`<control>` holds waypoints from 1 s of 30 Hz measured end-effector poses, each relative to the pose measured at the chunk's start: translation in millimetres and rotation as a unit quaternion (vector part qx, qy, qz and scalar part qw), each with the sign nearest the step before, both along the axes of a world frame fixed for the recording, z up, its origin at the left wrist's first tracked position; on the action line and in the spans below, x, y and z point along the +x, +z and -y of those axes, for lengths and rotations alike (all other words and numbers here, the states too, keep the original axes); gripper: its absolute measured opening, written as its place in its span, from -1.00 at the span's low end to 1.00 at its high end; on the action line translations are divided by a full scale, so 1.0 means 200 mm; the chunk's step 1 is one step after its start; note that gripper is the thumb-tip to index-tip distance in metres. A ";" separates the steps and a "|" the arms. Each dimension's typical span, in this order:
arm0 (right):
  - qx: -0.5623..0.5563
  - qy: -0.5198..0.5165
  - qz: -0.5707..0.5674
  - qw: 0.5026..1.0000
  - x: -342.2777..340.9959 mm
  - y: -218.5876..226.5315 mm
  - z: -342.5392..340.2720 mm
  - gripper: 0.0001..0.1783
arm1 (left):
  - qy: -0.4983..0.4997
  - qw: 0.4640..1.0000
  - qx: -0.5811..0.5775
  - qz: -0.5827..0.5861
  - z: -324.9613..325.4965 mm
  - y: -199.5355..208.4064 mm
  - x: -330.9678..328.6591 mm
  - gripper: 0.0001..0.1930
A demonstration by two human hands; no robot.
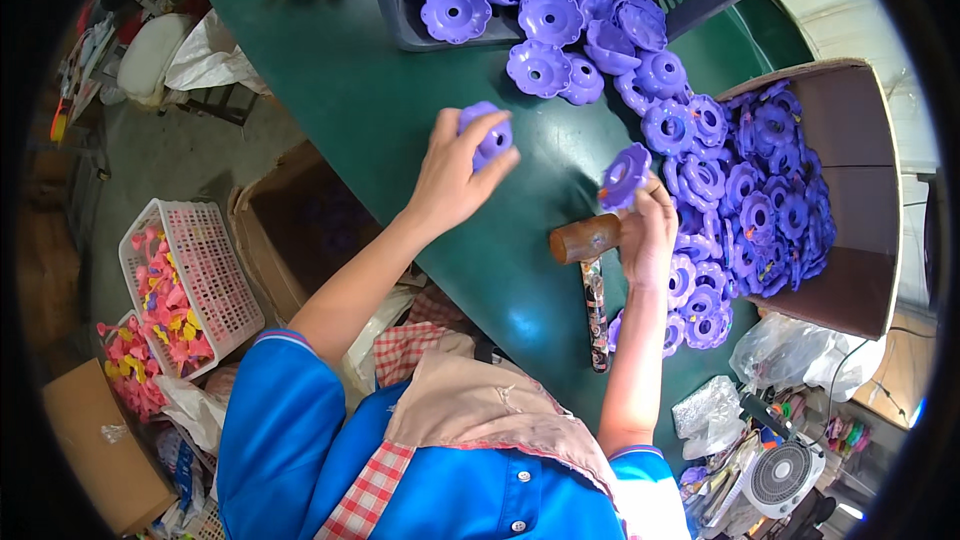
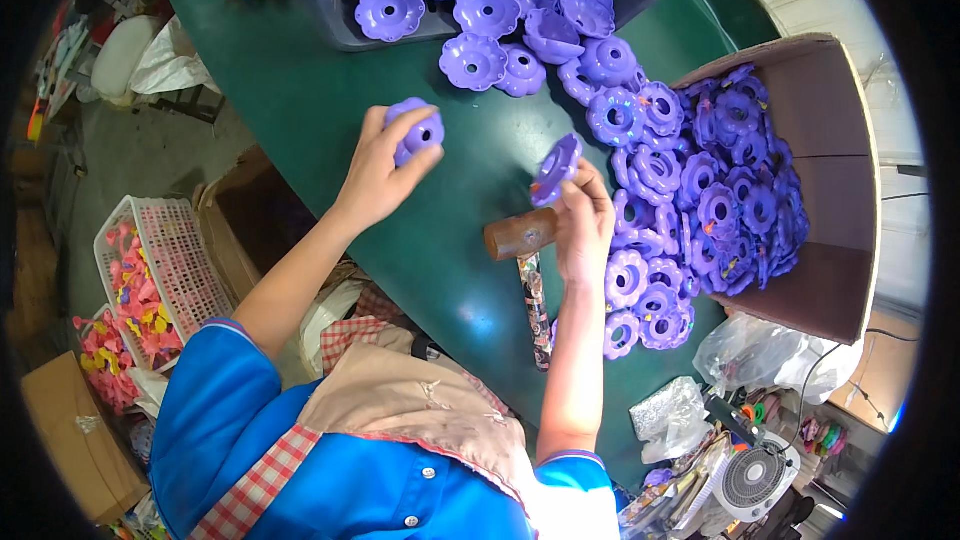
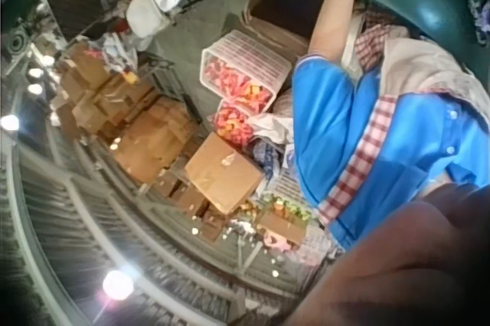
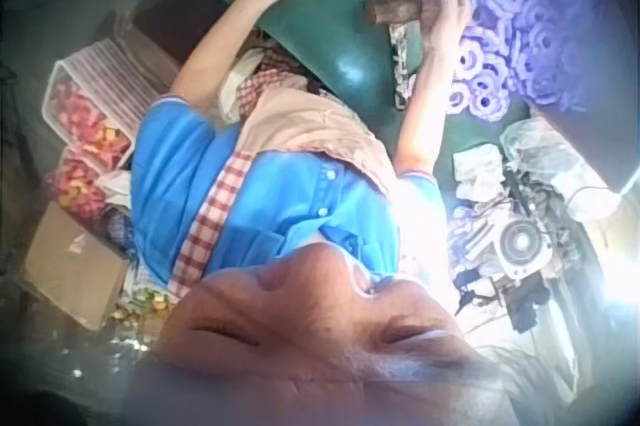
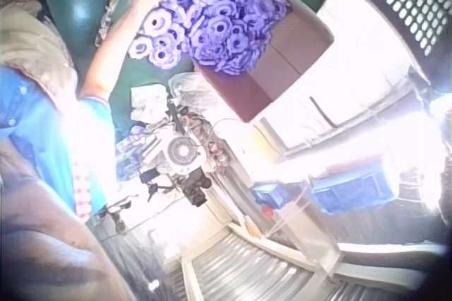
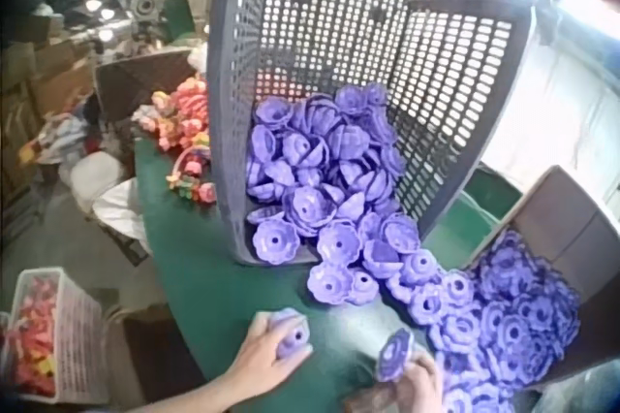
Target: The person repeatedly picks up two purple flower-shaped plastic parts, aligns them, and presses them together by hand. The assembled units are placed on the green worktable among many similar parts. The person handles the parts one at a time throughout the clip.
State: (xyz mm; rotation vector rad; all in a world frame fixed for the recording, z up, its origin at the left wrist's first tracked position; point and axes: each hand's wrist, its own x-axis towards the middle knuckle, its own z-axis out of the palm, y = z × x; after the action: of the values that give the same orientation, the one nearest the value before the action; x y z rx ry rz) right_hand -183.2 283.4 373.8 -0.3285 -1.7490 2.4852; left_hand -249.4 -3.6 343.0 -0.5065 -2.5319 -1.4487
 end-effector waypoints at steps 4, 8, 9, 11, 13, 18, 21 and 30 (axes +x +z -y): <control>-0.225 0.063 -0.008 0.972 0.04 0.13 0.20 -0.09 | -0.007 0.994 -0.084 -0.062 0.01 -0.09 0.08 -0.20; -0.294 0.089 0.027 0.951 0.09 0.16 0.29 0.01 | -0.034 0.983 0.160 0.079 0.00 -0.03 0.16 -0.33; -0.304 0.090 0.037 0.948 0.11 0.15 0.30 0.02 | -0.055 0.920 0.321 0.218 0.00 -0.05 0.17 -0.44; -0.266 0.095 0.029 0.959 0.14 0.13 0.33 -0.04 | -0.099 0.728 0.567 0.372 -0.01 0.07 0.22 -0.40; -0.193 0.088 0.035 0.977 0.17 0.14 0.36 -0.06 | -0.132 0.640 0.605 0.455 0.02 0.08 0.23 -0.37; 0.200 0.098 -0.026 0.975 0.25 0.25 0.47 -0.34 | -0.100 0.697 0.554 0.444 0.04 0.14 0.30 -0.24; 0.289 0.134 0.001 0.948 0.27 0.30 0.47 -0.36 | -0.083 0.792 0.480 0.367 0.01 0.18 0.32 -0.23; 0.294 0.131 -0.006 0.947 0.28 0.35 0.53 -0.40 | -0.084 0.861 0.429 0.259 -0.01 0.24 0.39 -0.33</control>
State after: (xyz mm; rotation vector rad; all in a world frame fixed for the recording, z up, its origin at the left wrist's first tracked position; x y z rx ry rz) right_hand -128.0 178.1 444.0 -0.0301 -2.5457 1.9460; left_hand -171.8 -2.1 390.9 -0.1792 -1.8044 -2.8322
